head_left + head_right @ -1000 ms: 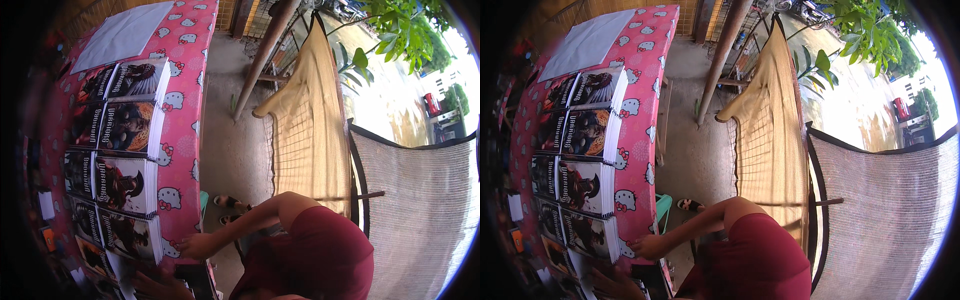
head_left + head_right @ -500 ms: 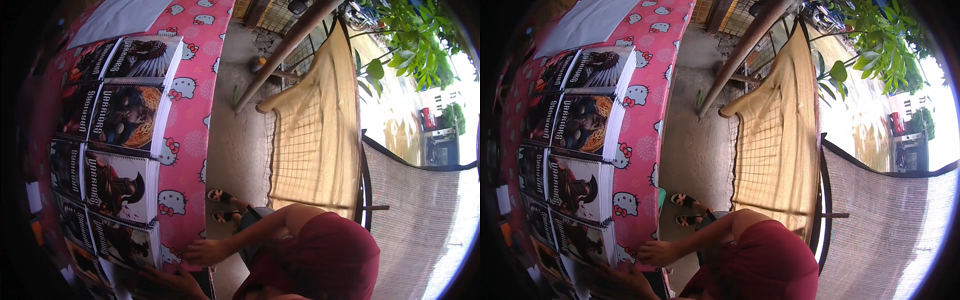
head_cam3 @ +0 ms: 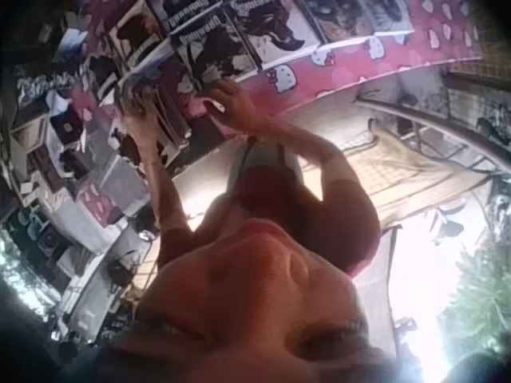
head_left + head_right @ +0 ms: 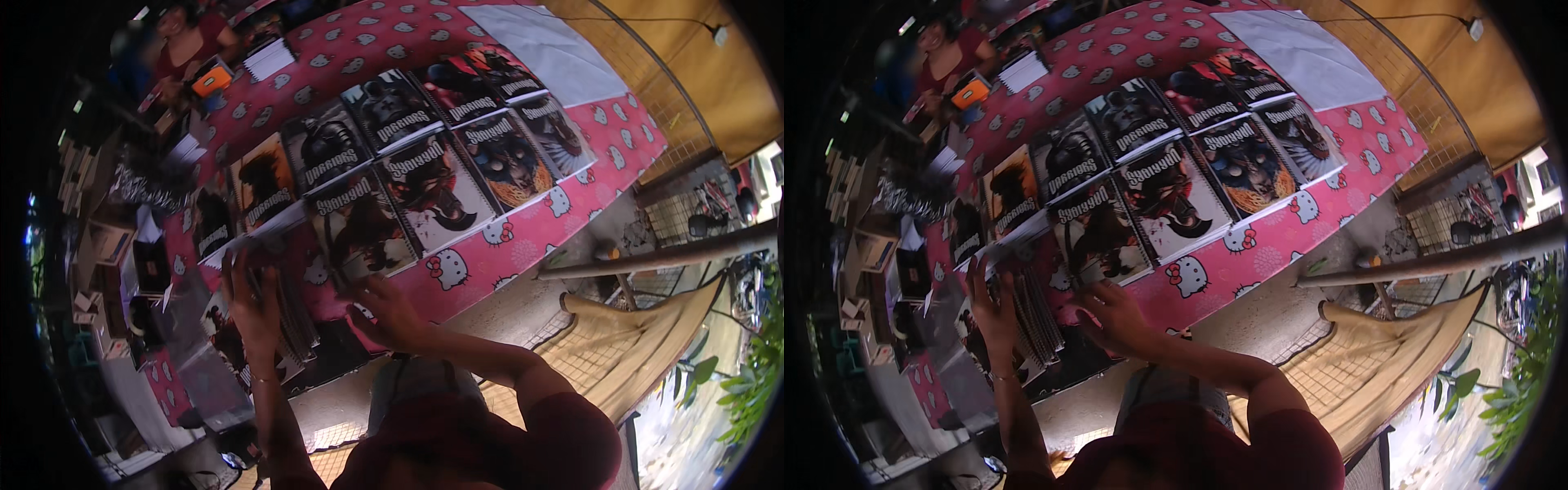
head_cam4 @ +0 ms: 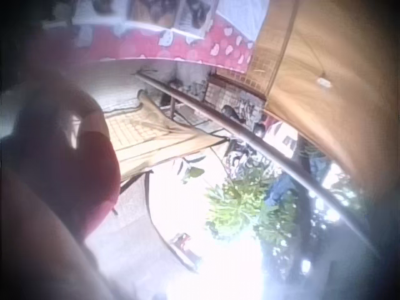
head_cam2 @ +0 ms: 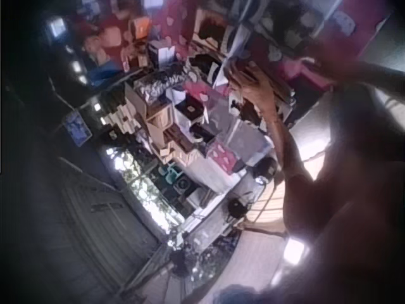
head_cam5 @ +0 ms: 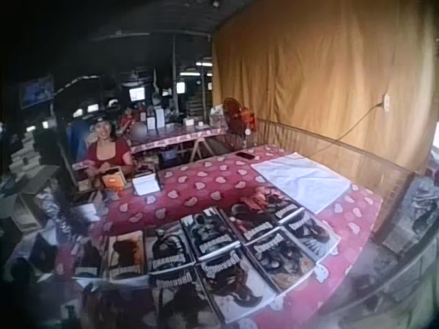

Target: The person organizes and packages spiral-bound books by hand at a table, placing them into plastic bags and sealing them with tape.

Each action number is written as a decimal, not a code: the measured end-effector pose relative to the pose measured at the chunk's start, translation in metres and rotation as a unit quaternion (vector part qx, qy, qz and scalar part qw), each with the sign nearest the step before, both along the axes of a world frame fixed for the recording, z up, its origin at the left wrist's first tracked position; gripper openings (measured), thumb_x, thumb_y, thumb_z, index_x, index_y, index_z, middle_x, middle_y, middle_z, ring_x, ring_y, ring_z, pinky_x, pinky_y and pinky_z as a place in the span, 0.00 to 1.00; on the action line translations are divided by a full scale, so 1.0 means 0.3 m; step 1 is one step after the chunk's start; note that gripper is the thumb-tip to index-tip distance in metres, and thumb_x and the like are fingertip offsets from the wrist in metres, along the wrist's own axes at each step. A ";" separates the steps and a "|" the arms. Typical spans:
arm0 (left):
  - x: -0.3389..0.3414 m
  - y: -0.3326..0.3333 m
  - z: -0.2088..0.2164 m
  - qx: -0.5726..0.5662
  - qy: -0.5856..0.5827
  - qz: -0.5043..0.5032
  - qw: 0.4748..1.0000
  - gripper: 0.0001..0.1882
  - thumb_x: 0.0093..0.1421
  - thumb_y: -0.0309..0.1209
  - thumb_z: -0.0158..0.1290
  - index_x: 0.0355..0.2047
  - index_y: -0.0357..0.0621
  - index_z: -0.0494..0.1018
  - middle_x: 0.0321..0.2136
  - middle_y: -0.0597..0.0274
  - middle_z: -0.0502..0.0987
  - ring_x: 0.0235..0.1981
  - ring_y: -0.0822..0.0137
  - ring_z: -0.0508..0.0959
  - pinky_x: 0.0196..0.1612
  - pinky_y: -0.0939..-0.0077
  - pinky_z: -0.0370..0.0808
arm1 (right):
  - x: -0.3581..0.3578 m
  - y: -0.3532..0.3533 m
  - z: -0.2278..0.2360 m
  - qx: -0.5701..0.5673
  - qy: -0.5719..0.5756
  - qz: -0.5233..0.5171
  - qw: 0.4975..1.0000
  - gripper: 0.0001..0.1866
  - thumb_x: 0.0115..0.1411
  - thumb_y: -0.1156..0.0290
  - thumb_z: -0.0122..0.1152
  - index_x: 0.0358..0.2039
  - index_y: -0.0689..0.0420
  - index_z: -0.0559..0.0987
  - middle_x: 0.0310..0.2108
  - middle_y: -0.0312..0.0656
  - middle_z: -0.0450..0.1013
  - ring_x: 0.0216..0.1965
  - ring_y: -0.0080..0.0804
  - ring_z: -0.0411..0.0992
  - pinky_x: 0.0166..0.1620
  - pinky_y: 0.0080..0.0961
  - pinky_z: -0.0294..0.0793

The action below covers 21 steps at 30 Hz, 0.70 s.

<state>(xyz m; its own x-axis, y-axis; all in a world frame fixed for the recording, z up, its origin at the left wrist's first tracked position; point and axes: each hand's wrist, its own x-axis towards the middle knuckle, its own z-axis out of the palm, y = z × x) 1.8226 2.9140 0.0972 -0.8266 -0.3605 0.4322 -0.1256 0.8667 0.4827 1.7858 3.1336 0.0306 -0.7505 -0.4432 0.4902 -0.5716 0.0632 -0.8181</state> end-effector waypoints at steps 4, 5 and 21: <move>-0.076 -0.338 0.005 -0.068 0.056 0.086 0.992 0.22 0.59 0.36 0.59 0.51 0.38 0.73 0.52 0.43 0.73 0.53 0.41 0.71 0.56 0.54 0.67 | -0.279 -0.253 0.077 0.094 0.140 -0.010 0.986 0.22 0.52 0.70 0.65 0.49 0.55 0.76 0.51 0.44 0.69 0.51 0.47 0.69 0.52 0.45 0.69; -0.099 -0.406 -0.009 -0.036 0.064 0.105 0.992 0.22 0.58 0.36 0.60 0.50 0.38 0.72 0.51 0.44 0.74 0.54 0.42 0.71 0.55 0.54 0.68 | -0.314 -0.331 0.079 0.135 0.161 -0.014 0.978 0.25 0.52 0.66 0.66 0.52 0.55 0.75 0.54 0.43 0.67 0.55 0.47 0.66 0.54 0.45 0.68; 0.084 -1.047 0.035 0.496 0.221 0.098 0.834 0.11 0.57 0.27 0.60 0.40 0.39 0.73 0.30 0.64 0.77 0.28 0.72 0.76 0.26 0.76 0.73 | -0.432 -0.631 0.292 -0.117 -0.179 0.127 0.969 0.08 0.59 0.77 0.60 0.39 0.57 0.80 0.37 0.36 0.78 0.39 0.25 0.75 0.43 0.24 0.75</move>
